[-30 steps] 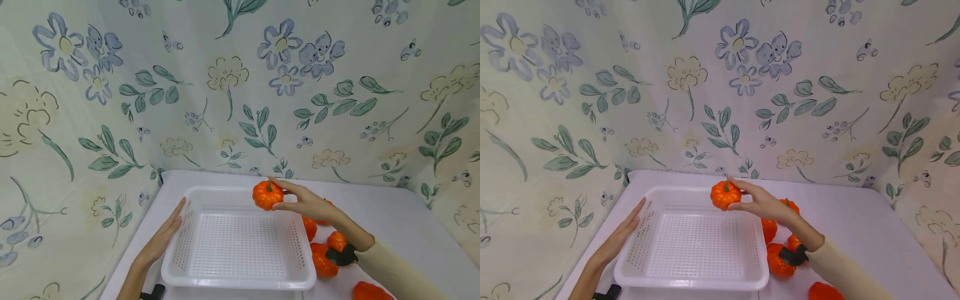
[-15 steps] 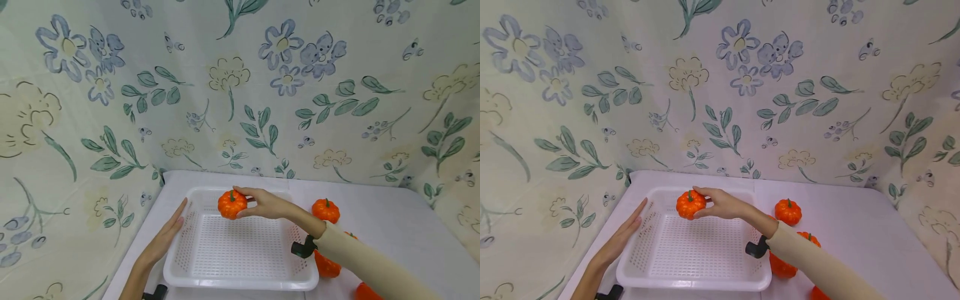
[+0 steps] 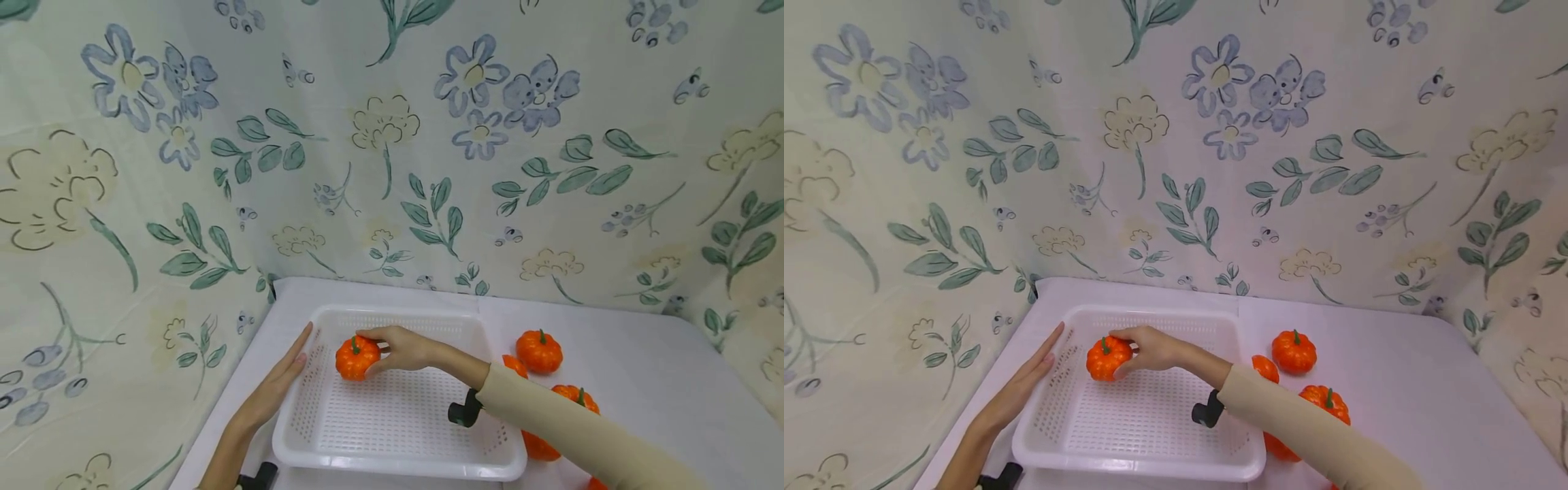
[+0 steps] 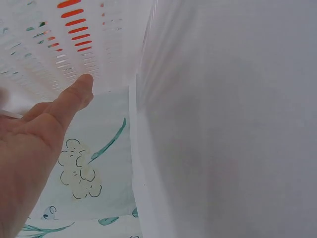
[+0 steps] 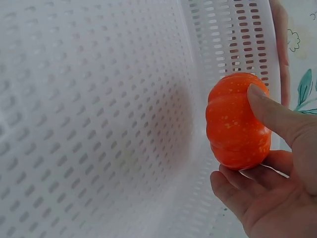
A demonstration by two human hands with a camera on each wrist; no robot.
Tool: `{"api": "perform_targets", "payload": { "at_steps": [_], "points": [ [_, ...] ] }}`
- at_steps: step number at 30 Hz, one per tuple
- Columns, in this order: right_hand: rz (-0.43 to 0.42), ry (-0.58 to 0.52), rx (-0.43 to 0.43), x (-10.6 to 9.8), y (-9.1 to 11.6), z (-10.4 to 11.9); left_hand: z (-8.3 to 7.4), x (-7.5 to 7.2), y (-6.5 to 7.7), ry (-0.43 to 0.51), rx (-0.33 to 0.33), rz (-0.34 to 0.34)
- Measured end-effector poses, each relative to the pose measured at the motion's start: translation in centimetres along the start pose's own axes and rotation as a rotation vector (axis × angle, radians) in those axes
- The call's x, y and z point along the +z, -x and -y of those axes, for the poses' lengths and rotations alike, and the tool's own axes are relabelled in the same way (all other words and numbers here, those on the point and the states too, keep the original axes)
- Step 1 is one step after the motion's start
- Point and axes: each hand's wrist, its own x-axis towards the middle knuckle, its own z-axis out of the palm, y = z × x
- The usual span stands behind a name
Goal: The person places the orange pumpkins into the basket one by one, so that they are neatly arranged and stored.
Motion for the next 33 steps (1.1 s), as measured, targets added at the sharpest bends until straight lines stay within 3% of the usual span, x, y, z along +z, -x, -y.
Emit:
{"api": "perform_targets", "payload": {
  "at_steps": [7,13,27,33],
  "points": [
    [-0.001,0.021,0.060,1.3,-1.1,-0.2,0.1,0.2,-0.1,-0.011,-0.002,-0.002],
    [-0.003,0.087,0.052,1.9,-1.8,-0.3,-0.3,0.3,-0.1,-0.016,-0.007,-0.007],
    [-0.037,0.107,0.071,2.2,-2.5,-1.4,-0.3,0.3,0.0,-0.005,-0.015,-0.008],
    [-0.047,0.261,0.059,2.3,-2.7,-1.1,-0.2,-0.1,0.2,0.009,-0.016,-0.002]
  ]
}}
